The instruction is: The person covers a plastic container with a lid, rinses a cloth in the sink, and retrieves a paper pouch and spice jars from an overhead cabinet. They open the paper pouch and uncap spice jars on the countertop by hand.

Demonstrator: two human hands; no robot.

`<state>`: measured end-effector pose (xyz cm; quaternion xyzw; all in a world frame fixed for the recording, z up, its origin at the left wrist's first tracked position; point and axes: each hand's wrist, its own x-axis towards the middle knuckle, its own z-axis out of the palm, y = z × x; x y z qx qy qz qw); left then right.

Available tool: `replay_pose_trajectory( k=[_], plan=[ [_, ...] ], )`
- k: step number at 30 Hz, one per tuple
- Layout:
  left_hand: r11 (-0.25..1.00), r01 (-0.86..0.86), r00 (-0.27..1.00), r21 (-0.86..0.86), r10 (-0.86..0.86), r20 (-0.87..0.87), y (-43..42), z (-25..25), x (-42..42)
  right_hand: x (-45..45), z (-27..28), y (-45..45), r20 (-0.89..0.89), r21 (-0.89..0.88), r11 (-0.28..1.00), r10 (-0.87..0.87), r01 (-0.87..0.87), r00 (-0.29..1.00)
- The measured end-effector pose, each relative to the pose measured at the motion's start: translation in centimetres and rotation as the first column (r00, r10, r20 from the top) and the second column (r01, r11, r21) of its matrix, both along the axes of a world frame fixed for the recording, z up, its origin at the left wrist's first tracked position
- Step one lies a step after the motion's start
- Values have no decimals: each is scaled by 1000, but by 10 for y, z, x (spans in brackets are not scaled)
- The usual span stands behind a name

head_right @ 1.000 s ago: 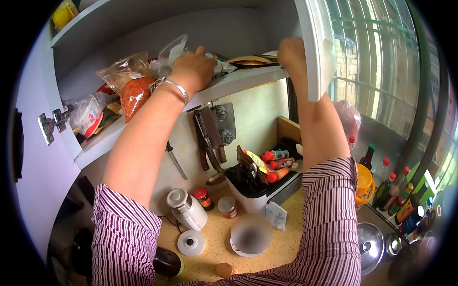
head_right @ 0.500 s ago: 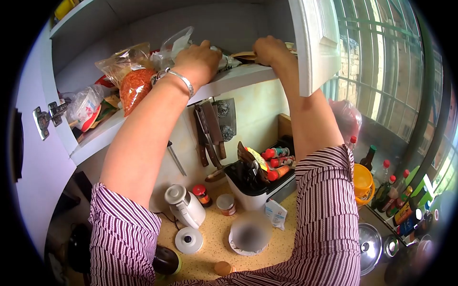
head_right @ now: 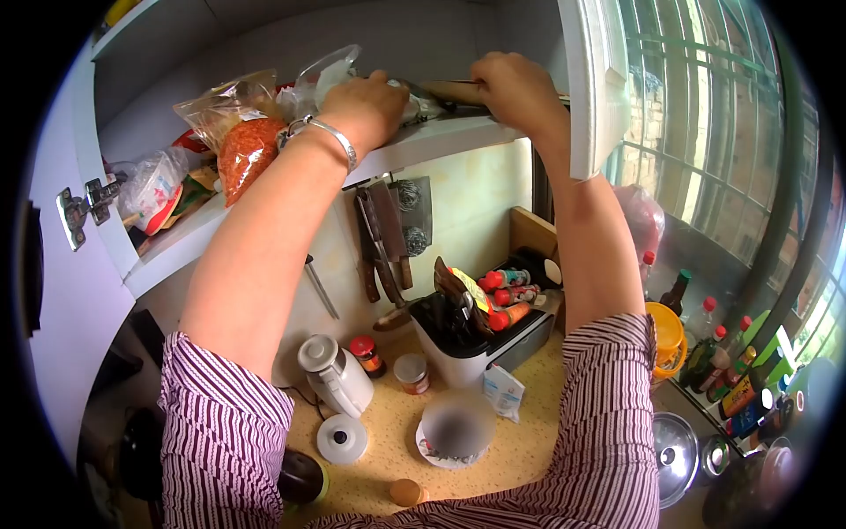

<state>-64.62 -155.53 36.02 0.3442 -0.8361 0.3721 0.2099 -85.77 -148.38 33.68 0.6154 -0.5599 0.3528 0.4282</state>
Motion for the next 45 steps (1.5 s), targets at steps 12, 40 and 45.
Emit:
replay_pose_trajectory(
  k=[12,40,45],
  plan=[
    [1000,0,999,-19,-1,-38,2,-1,1,30,-61,52,41,-193,950,258,-245,965],
    [756,649,705,80,-559,-436,-9,15,1,65,-166,75,89,-409,884,288,-229,953],
    [-58,948,281,313,-309,-909,39,5,24,90,-185,77,106,-457,848,353,-269,930]
  ],
)
